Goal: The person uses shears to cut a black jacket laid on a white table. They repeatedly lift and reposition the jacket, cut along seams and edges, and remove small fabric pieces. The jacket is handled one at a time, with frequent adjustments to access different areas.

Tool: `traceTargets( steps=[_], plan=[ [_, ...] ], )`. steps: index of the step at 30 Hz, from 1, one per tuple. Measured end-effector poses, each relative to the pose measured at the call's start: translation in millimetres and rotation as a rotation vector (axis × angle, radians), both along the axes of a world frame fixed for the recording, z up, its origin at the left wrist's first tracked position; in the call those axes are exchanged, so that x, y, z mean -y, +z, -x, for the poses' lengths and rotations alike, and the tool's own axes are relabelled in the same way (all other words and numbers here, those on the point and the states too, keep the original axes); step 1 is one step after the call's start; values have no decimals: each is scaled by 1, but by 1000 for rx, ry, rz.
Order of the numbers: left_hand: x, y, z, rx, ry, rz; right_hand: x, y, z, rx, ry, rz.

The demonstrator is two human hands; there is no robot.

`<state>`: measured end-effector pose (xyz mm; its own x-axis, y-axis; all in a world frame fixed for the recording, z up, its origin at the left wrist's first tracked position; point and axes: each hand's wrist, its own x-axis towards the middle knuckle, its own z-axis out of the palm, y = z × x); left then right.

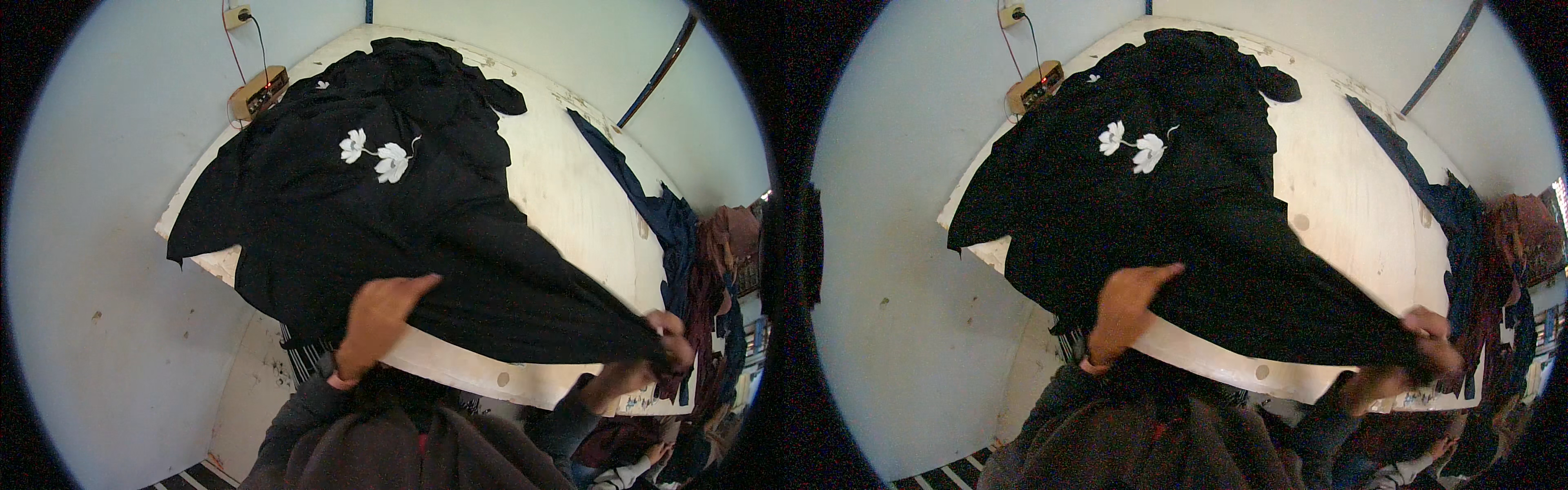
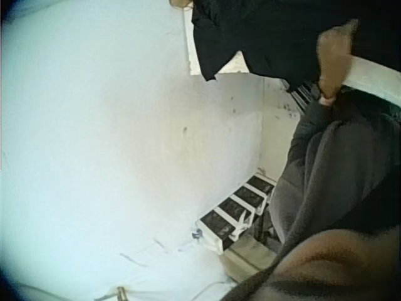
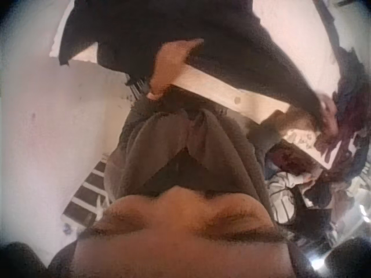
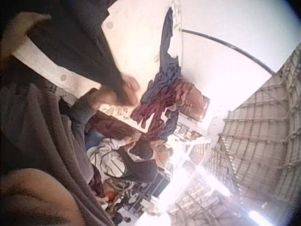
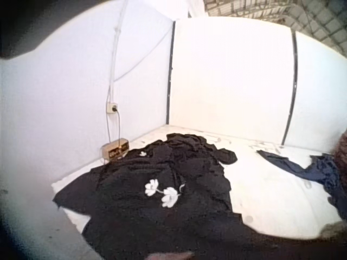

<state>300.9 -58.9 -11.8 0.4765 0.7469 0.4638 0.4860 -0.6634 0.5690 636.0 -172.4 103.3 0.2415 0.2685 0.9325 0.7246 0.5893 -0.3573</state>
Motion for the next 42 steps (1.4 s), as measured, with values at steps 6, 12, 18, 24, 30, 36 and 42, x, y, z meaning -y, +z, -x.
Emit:
traceTargets(
  steps=[6, 12, 18, 24, 30, 36, 42],
  plan=[
    [-17, 29, 123, -28, 569, -241, 65, 39, -81, -152, -492, -347],
    [3, 78, 232, 698, -88, 555, 97, 28, -216, -198, -622, 163],
    [-138, 123, 211, -110, 181, 353, -41, -35, -203, -369, -280, 754],
    [-166, 92, 116, -136, 424, -489, -95, -63, -136, 204, -957, 747],
    [-63, 97, 78, -26, 145, 27, -78, -45, -37, -63, -303, 986],
    [9, 76, 88, -225, 75, 223, -64, -41, 67, -290, 358, 1025],
    [48, 39, 50, 160, 117, 558, -64, -79, 128, -363, 640, 1142]
  ],
)
